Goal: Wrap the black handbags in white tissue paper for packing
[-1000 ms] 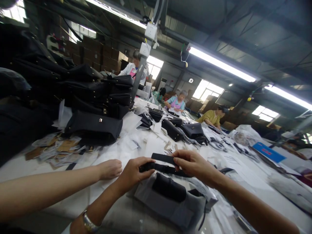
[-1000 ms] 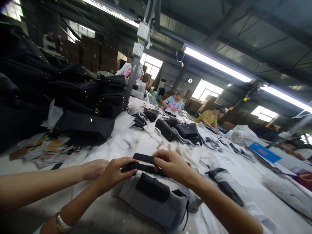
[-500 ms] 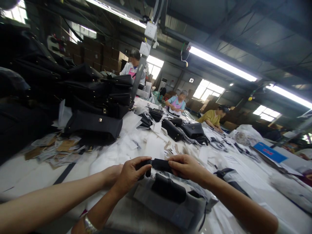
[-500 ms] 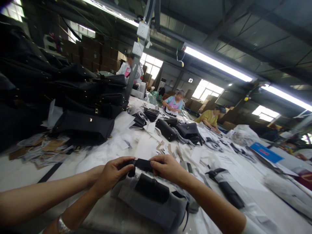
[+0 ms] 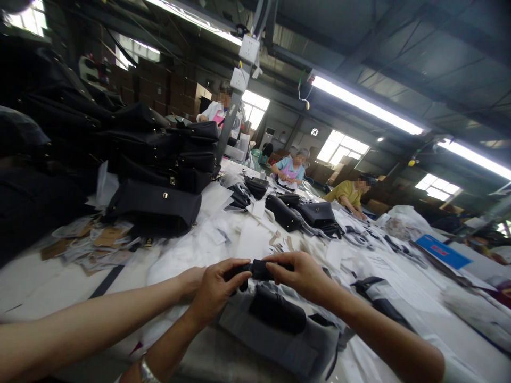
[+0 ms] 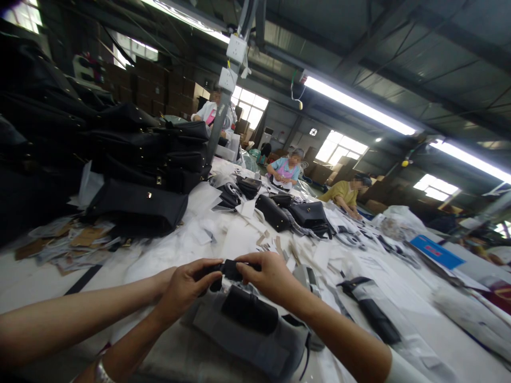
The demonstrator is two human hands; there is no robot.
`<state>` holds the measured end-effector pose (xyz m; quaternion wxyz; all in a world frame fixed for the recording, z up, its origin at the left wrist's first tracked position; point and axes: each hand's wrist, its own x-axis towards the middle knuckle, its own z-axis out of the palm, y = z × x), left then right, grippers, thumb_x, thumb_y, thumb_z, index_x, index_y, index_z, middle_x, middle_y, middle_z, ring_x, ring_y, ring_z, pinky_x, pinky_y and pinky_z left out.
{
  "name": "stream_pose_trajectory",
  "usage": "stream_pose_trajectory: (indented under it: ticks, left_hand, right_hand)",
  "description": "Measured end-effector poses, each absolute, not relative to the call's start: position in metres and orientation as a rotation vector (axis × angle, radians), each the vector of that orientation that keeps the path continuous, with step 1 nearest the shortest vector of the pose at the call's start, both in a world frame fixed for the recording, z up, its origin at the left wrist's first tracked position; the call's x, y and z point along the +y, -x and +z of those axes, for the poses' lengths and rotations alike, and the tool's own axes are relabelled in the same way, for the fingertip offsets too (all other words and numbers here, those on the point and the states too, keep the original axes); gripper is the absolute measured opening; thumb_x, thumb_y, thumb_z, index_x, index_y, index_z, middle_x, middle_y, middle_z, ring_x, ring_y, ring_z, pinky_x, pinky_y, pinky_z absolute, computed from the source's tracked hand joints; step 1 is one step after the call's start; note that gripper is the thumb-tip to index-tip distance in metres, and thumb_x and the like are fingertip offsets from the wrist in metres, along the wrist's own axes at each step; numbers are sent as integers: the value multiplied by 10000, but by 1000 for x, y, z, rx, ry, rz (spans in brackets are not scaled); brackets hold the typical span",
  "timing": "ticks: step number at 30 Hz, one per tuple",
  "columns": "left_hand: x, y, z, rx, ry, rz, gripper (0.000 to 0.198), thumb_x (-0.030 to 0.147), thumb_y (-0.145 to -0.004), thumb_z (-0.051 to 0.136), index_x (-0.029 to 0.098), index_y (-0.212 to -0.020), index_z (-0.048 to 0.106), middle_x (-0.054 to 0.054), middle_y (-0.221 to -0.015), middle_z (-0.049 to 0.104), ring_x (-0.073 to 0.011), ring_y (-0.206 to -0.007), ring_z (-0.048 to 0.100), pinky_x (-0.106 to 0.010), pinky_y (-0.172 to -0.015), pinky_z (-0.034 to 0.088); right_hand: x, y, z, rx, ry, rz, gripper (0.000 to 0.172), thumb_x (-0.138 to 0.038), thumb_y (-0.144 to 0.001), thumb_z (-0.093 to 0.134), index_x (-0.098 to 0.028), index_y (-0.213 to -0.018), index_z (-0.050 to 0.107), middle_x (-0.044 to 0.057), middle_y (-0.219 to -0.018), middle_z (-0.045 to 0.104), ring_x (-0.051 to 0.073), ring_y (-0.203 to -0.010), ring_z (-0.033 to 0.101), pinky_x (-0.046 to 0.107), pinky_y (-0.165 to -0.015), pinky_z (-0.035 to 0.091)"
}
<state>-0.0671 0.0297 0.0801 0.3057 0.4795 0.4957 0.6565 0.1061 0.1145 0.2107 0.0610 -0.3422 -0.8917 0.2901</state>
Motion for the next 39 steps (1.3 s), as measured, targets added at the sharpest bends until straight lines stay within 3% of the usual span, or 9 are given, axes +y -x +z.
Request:
stream_pose_trajectory:
  ticks: [5,10,16,22,30,39]
  left_hand:
    - [29,69,79,1365,-1315,1721,269,348,-788,756,246,-1037,766,-41,-1010,777,-252,-955,711,-363,-921,536]
    - [27,71,81,1339,-1397,1686,264,316,-762,784,271,-1021,773,-12,-1009,778,-225,-934,713,-327,-902,538]
    - [24,72,82,1289,-1420,1680,272,316,-765,791,269,-1032,771,-10,-1019,778,-219,-963,712,-304,-900,536]
    - [22,70,76,1308,-1311,1706,258,347,-772,780,245,-1009,770,-20,-949,779,-208,-865,722,-296,-826,562]
    - [23,68,75,1294,-1401,1721,214,339,-810,756,269,-1012,765,-5,-956,776,-192,-878,721,-277,-837,552]
    - [26,65,75,1310,-1383,1740,258,297,-754,804,259,-1007,766,-6,-975,780,-206,-903,723,-289,-845,553]
  right_hand:
    - [121,-101,205,-2720,1102,956,297,-373,-892,559,-174,-878,779,-8,-607,651,106,-531,486,221,-514,331]
    - [133,-95,215,-2868,1129,1078,316,-405,-873,577,-158,-851,772,-18,-579,597,86,-501,429,203,-465,301]
    - [140,-85,216,-2913,1132,1178,363,-486,-850,611,-158,-847,769,-16,-596,614,79,-498,444,197,-454,310]
    - [136,-86,203,-2909,1057,1070,314,-428,-873,588,-163,-841,755,-18,-589,638,83,-505,479,197,-475,332]
    - [139,-93,193,-2727,1114,1340,355,-477,-873,593,-155,-788,718,-24,-571,584,74,-495,418,197,-472,309]
    - [129,-85,188,-2807,1091,1046,284,-402,-884,585,-158,-789,694,-19,-577,627,85,-505,473,192,-478,335]
